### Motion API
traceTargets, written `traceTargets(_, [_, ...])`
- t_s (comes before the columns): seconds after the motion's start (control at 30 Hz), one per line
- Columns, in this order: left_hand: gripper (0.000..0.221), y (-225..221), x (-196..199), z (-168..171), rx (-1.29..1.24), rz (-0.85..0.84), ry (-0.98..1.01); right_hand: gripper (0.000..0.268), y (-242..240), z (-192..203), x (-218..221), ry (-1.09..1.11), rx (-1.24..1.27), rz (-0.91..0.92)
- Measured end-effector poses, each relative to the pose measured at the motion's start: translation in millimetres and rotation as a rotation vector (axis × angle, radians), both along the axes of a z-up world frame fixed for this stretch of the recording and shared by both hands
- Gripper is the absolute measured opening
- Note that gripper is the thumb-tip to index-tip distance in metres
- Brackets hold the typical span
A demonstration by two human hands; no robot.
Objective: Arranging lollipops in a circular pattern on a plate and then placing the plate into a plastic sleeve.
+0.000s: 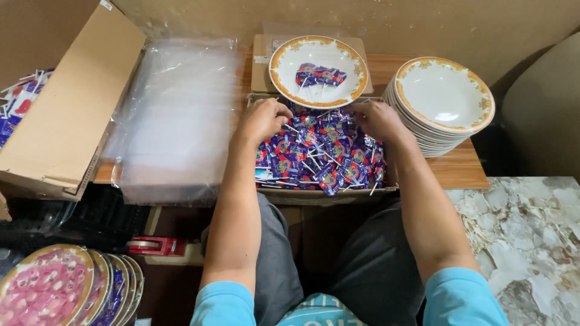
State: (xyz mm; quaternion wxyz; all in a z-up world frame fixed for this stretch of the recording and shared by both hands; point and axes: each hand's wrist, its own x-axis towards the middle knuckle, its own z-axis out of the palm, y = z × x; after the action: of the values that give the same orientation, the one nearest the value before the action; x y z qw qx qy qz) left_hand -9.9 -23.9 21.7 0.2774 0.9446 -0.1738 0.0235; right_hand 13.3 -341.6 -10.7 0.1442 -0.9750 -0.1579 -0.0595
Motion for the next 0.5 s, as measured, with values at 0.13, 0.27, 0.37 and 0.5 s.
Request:
traceTargets(0.13, [0.016,-13,26,-38,0.161,-0.053,-0.047,0.013,13,-13,0,-0.072,-0.036,0.057])
traceTargets(0.27, [0.015,-17,25,-48,0.221,-0.036,-0.037,0.015,11,-30,12,-0.108,-0.192,-0.066])
traceTargets(0.37, [0.011,-12,24,-45,0.261,-0.022,-0.107,0.013,3,-26,16,-0.131,-0.24,-0.137])
traceTargets(0.5, [0.006,4,11,-23,0.226,-0.003,-0.232,0.014,-21,-27,17,-0.126,-0.188,-0.231])
